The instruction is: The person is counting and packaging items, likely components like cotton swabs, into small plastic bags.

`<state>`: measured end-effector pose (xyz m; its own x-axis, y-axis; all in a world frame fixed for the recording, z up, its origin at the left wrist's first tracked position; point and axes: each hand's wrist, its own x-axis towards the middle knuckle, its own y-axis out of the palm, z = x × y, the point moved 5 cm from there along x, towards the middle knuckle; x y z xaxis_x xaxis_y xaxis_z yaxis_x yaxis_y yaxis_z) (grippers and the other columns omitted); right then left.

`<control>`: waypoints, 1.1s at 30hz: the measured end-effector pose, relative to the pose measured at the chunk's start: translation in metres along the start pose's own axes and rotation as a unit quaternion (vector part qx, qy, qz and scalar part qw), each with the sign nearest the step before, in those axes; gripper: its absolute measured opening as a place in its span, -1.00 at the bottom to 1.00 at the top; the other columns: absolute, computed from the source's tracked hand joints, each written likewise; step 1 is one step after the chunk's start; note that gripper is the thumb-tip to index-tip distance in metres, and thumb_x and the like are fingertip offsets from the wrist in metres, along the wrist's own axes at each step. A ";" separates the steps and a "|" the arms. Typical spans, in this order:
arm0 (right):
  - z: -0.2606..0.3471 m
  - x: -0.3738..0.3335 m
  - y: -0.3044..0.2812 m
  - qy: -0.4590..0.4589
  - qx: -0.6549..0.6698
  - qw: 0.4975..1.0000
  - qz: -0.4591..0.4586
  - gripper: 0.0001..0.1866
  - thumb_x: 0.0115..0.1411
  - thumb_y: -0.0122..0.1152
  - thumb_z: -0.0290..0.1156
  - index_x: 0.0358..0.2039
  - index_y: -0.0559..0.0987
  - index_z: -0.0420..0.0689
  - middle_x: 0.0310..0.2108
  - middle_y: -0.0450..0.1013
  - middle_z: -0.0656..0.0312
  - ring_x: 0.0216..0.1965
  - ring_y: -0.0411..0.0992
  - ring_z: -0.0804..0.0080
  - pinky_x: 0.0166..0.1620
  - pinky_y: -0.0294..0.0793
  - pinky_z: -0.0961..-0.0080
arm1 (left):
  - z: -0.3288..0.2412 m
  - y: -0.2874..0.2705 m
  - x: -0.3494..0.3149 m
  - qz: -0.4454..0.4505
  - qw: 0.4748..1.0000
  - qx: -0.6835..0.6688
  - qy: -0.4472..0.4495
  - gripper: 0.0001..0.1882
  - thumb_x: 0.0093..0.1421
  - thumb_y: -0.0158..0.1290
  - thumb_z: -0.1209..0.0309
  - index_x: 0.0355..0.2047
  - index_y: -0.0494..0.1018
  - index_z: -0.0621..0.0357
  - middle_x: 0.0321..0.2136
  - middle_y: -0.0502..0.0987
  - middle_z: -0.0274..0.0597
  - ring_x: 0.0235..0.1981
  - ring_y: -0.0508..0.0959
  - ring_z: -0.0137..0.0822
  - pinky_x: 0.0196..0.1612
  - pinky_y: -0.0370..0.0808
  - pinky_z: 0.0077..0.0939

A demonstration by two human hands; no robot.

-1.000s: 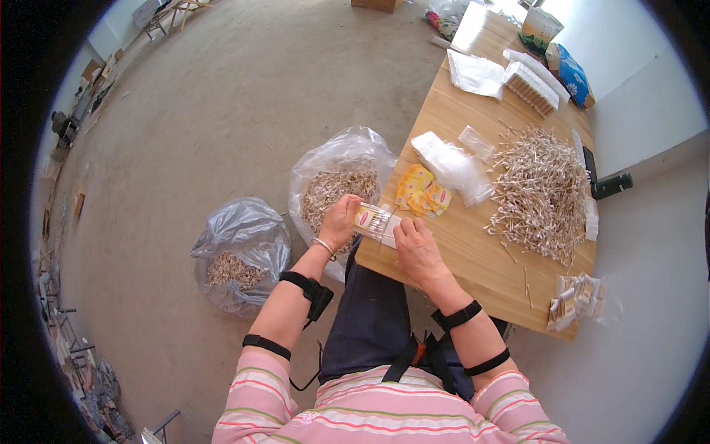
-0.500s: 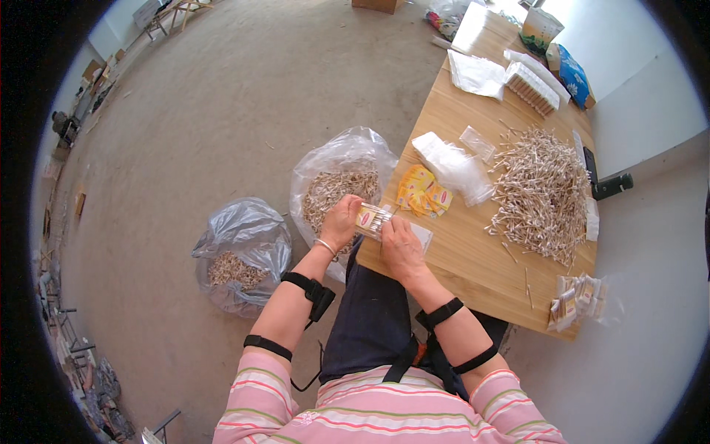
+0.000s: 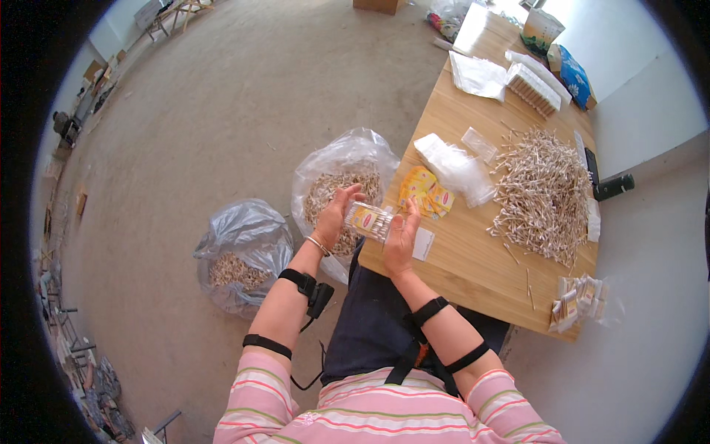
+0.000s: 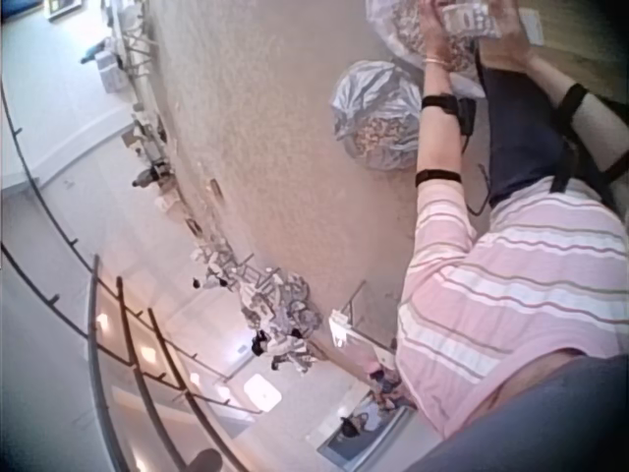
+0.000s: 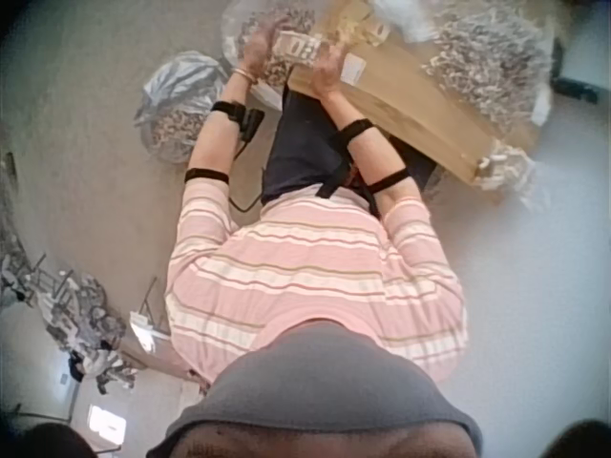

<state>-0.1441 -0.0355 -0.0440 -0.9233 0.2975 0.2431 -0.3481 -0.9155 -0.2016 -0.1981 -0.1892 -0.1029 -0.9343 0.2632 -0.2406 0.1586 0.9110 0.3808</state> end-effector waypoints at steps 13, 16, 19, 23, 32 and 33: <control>-0.003 0.002 0.042 -0.002 0.046 0.999 0.020 -0.23 0.32 -0.35 0.14 0.23 0.05 -0.34 0.31 -0.11 -0.13 0.37 -0.25 0.06 0.33 -0.29 0.28 | 0.002 0.013 -0.005 0.033 0.999 -0.022 0.009 -0.41 0.37 -0.39 -0.01 0.18 0.21 0.16 -0.02 0.42 -0.13 -0.03 0.44 -0.34 0.05 0.38 -0.46; 0.003 0.002 0.040 0.028 0.076 0.996 0.034 -0.24 0.32 -0.35 0.13 0.22 0.07 -0.33 0.31 -0.10 -0.12 0.37 -0.23 0.05 0.33 -0.28 0.29 | 0.001 0.011 -0.007 0.027 0.999 0.020 0.002 -0.43 0.37 -0.35 0.00 0.14 0.25 0.17 -0.01 0.41 -0.15 0.01 0.39 -0.38 0.09 0.32 -0.49; 0.001 0.003 0.035 0.026 0.097 0.994 0.031 -0.25 0.32 -0.33 0.12 0.21 0.09 -0.33 0.31 -0.09 -0.12 0.36 -0.21 0.06 0.33 -0.24 0.32 | -0.005 0.014 -0.009 -0.077 0.975 0.201 0.048 -0.52 0.36 -0.24 0.07 0.01 0.37 0.21 -0.15 0.48 -0.16 -0.12 0.43 -0.43 -0.03 0.36 -0.54; 0.001 0.004 0.027 0.022 0.093 0.995 0.027 -0.40 0.35 -0.25 -0.07 0.17 0.16 -0.33 0.26 0.04 -0.10 0.33 -0.07 0.08 0.31 -0.14 0.30 | 0.002 0.013 -0.005 -0.067 0.950 0.293 0.080 -0.60 0.34 -0.16 0.12 -0.16 0.44 0.24 -0.32 0.52 -0.22 -0.28 0.45 -0.46 -0.17 0.40 -0.55; -0.025 -0.012 -0.165 0.015 -0.404 0.899 -0.169 -0.51 0.05 0.13 -0.42 0.04 0.34 -0.17 0.09 0.26 0.04 0.18 0.15 0.08 0.21 0.05 0.16 | 0.009 0.002 0.005 -0.094 0.935 0.334 0.074 -0.68 0.28 -0.06 0.18 -0.32 0.45 0.23 -0.47 0.51 -0.24 -0.44 0.47 -0.41 -0.32 0.41 -0.50; -0.032 -0.017 -0.200 0.054 -0.465 0.857 -0.214 -0.51 0.04 0.15 -0.41 0.03 0.35 -0.14 0.10 0.25 0.06 0.18 0.14 0.08 0.20 0.04 0.12 | 0.004 0.003 0.005 -0.137 0.910 0.387 0.052 -0.67 0.25 -0.06 0.18 -0.31 0.44 0.24 -0.43 0.52 -0.14 -0.37 0.49 -0.24 -0.24 0.40 -0.37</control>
<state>-0.0641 0.1510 -0.0383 -0.6708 0.6216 0.4046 -0.5918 -0.1198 -0.7971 -0.2009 -0.1838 -0.1068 -0.9916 -0.0015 -0.1297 0.0554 0.8992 -0.4341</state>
